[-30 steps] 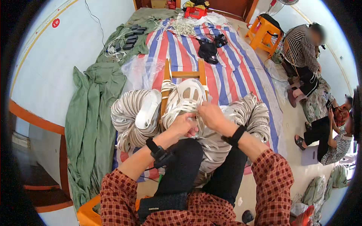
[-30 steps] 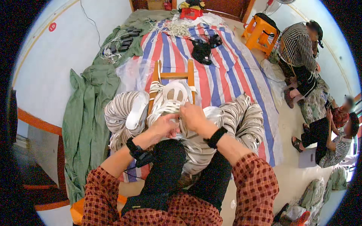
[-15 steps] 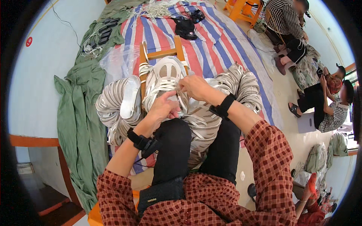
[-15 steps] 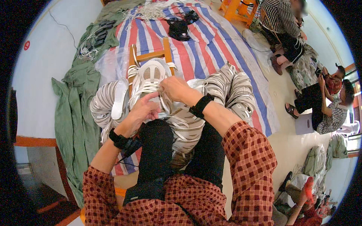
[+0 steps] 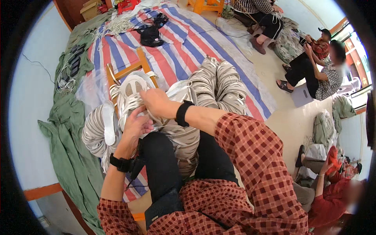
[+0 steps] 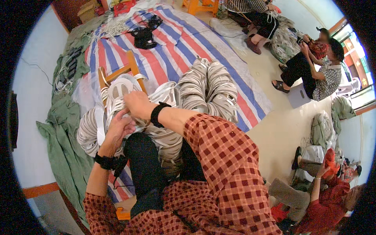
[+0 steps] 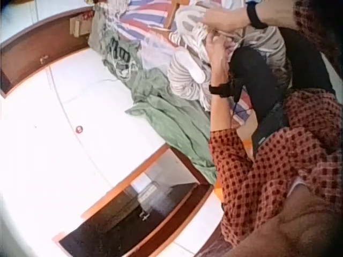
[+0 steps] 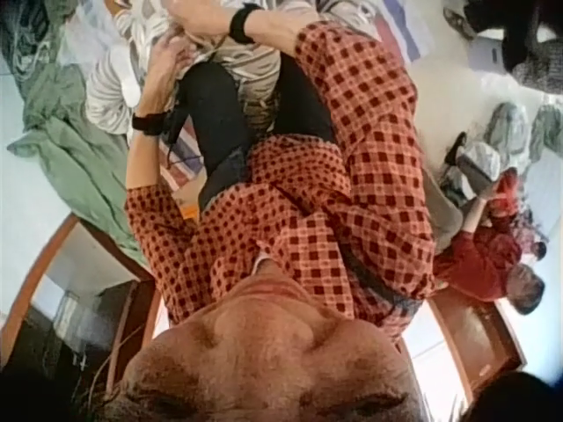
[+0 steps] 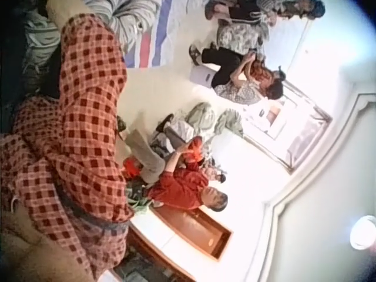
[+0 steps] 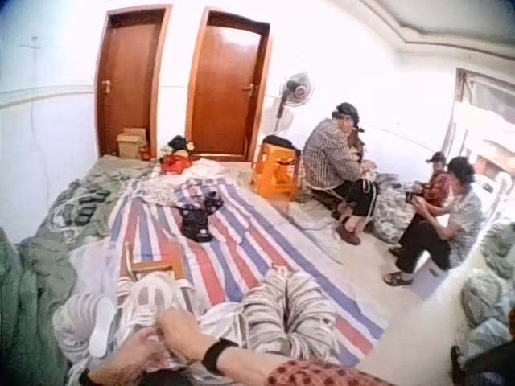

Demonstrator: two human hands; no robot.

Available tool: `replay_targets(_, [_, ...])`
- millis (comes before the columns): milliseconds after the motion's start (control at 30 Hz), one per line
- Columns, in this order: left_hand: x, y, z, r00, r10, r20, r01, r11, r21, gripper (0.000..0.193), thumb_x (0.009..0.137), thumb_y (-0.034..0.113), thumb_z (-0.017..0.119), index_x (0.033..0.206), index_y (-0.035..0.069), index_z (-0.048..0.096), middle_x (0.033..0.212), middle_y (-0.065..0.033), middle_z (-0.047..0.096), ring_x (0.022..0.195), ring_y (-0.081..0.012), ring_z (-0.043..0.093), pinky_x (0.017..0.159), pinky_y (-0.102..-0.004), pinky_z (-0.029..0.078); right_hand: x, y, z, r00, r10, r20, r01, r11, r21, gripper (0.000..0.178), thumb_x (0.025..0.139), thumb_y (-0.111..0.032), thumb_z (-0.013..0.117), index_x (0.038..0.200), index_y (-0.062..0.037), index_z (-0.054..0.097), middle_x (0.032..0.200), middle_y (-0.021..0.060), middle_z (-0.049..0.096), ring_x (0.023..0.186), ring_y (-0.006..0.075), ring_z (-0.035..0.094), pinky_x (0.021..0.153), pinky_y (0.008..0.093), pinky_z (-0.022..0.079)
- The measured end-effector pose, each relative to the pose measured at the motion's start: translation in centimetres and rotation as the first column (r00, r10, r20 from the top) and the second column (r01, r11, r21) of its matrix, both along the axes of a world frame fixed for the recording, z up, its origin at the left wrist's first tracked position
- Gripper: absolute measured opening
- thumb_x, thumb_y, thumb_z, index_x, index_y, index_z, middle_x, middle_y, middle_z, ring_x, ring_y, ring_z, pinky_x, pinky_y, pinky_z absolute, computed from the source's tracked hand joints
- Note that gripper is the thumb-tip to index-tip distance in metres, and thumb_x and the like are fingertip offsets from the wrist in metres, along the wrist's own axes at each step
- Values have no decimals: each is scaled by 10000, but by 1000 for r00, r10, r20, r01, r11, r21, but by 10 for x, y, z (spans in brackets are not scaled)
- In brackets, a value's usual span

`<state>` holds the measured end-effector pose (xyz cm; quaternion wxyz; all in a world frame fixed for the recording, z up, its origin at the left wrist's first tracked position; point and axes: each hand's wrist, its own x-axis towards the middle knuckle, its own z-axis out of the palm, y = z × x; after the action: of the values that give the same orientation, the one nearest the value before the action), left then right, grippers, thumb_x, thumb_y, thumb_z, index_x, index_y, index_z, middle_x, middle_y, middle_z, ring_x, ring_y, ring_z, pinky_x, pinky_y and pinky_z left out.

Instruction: The recorder is lacing a white sneaker while sitting in a workspace with multiple other workers.

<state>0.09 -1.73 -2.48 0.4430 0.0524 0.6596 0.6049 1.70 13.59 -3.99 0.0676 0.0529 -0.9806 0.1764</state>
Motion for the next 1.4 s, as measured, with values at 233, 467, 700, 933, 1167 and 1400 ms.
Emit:
replay_targets(233, [12,3,2,995,55,-78,-52,998,38,375,853,89,520,1189,-23,394,828,-110,611,676,-187,643,569,-258,510,3,-12,-1,986,-165,18,166,983,-75,171,687,-131,631,822,-34,592,783,192,628,747,357,624,630,448,494])
replay_targets(467, [-29,-59,53,862,202,-465,-179,979,93,107,826,50,542,909,-13,564,757,-83,619,676,-158,637,597,-241,492,8,-9,21,985,-65,-161,25,972,-234,117,790,-151,551,825,-51,601,799,155,605,754,358,592,660,419,467])
replay_targets(700, [-48,-64,17,555,42,-831,-222,970,-99,71,767,54,561,804,5,596,722,-82,614,633,-152,597,612,-276,470,-22,-22,4,992,-120,-36,111,974,-199,146,758,-159,602,789,-16,611,719,131,628,679,283,622,609,364,487])
replay_targets(933, [-54,-38,3,338,-143,-930,-173,962,-211,53,730,75,568,771,41,573,725,-139,570,714,-306,572,634,-396,446,-28,-9,-2,943,-185,278,320,738,-594,214,727,-203,563,730,-8,653,658,143,640,660,268,635,653,346,496])
replay_targets(1167, [-60,-17,14,-209,-604,-769,-46,791,-610,83,724,55,558,797,30,589,777,-129,564,755,-303,604,644,-378,484,-27,-11,8,913,-140,383,352,744,-568,204,730,-188,564,729,-2,647,727,172,641,719,289,630,683,354,489])
replay_targets(1400, [-37,-17,16,-44,-657,-753,-108,752,-650,131,756,84,574,861,25,522,815,-146,526,772,-338,576,631,-417,480,3,13,18,955,-282,95,298,892,-340,325,765,-288,607,760,37,614,719,229,614,734,351,622,667,411,488])
